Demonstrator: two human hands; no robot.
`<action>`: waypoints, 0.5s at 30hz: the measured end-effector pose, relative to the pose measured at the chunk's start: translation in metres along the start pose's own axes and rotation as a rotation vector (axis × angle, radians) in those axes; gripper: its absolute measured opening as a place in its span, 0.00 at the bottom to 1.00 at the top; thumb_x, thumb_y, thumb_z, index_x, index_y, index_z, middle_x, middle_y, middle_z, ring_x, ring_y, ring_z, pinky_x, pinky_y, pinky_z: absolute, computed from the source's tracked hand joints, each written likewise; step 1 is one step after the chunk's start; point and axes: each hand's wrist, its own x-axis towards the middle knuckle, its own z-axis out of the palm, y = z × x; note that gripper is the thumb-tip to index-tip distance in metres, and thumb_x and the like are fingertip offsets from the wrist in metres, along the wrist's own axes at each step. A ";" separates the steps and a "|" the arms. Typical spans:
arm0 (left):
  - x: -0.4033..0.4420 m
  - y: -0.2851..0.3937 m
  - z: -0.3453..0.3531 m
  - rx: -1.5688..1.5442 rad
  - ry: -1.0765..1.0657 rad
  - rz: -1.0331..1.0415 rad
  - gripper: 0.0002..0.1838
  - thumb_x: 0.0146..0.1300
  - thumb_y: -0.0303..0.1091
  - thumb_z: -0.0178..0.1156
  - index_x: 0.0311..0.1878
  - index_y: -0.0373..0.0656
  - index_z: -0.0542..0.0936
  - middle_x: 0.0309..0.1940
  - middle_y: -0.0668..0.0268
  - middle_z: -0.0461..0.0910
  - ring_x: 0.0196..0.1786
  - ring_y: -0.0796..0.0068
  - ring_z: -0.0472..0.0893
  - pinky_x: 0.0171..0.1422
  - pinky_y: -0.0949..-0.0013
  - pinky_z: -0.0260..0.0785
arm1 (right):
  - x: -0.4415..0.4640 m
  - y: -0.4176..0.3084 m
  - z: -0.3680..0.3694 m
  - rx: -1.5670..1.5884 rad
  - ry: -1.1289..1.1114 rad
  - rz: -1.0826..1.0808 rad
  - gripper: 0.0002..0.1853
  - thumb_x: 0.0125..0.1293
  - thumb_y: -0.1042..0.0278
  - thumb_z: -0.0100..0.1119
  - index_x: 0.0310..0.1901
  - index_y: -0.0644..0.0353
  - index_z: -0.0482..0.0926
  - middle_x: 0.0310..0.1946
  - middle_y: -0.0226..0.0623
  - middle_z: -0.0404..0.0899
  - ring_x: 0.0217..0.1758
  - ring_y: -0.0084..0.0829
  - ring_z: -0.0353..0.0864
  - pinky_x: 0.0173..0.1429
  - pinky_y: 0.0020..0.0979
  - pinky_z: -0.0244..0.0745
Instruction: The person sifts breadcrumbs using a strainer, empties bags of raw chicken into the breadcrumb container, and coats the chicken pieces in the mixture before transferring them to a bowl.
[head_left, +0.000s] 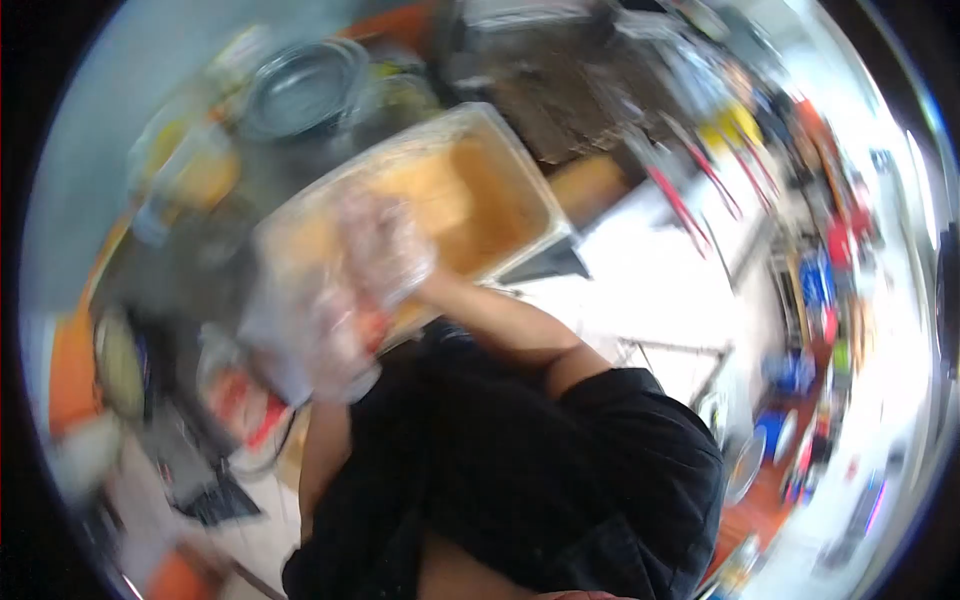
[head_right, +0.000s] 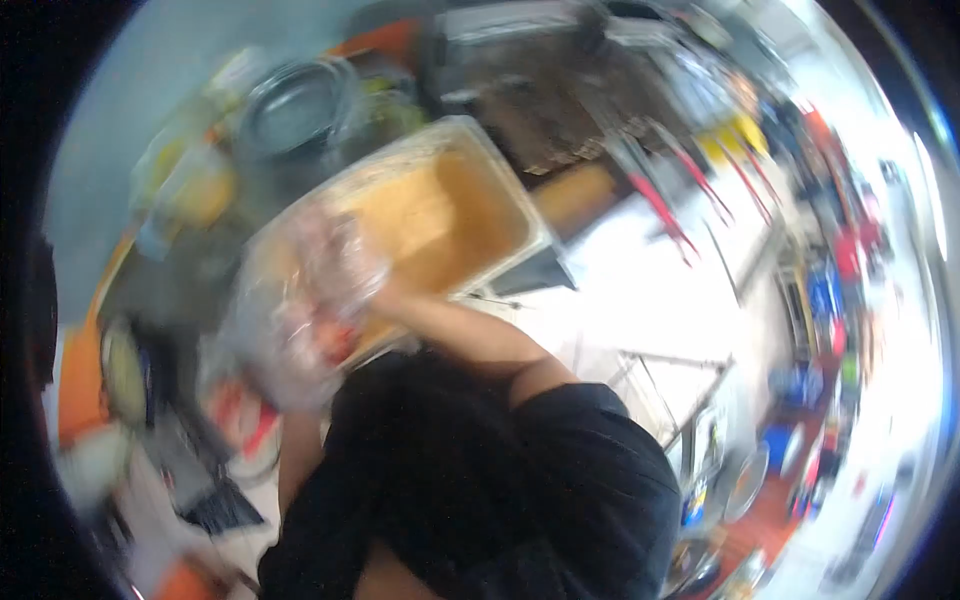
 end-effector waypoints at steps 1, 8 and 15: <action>0.006 -0.007 0.005 -0.036 0.094 0.079 0.23 0.69 0.45 0.47 0.53 0.32 0.71 0.42 0.57 0.75 0.43 0.62 0.76 0.49 0.57 0.70 | 0.026 -0.044 -0.043 0.243 -0.047 0.430 0.16 0.65 0.55 0.51 0.44 0.59 0.77 0.34 0.43 0.79 0.29 0.42 0.77 0.35 0.38 0.72; 0.043 -0.019 -0.024 -0.665 -0.111 -0.649 0.24 0.66 0.48 0.54 0.54 0.37 0.72 0.46 0.59 0.77 0.45 0.68 0.76 0.48 0.67 0.69 | 0.046 0.003 -0.105 0.810 -0.841 0.276 0.27 0.57 0.37 0.59 0.33 0.58 0.83 0.23 0.40 0.81 0.29 0.31 0.80 0.35 0.36 0.72; 0.069 -0.020 -0.058 -0.509 -0.242 -0.631 0.24 0.66 0.48 0.54 0.55 0.36 0.71 0.46 0.60 0.77 0.46 0.68 0.76 0.49 0.67 0.69 | 0.055 0.042 -0.163 0.801 -1.073 -0.104 0.17 0.58 0.51 0.63 0.33 0.61 0.81 0.29 0.41 0.80 0.35 0.38 0.79 0.39 0.36 0.72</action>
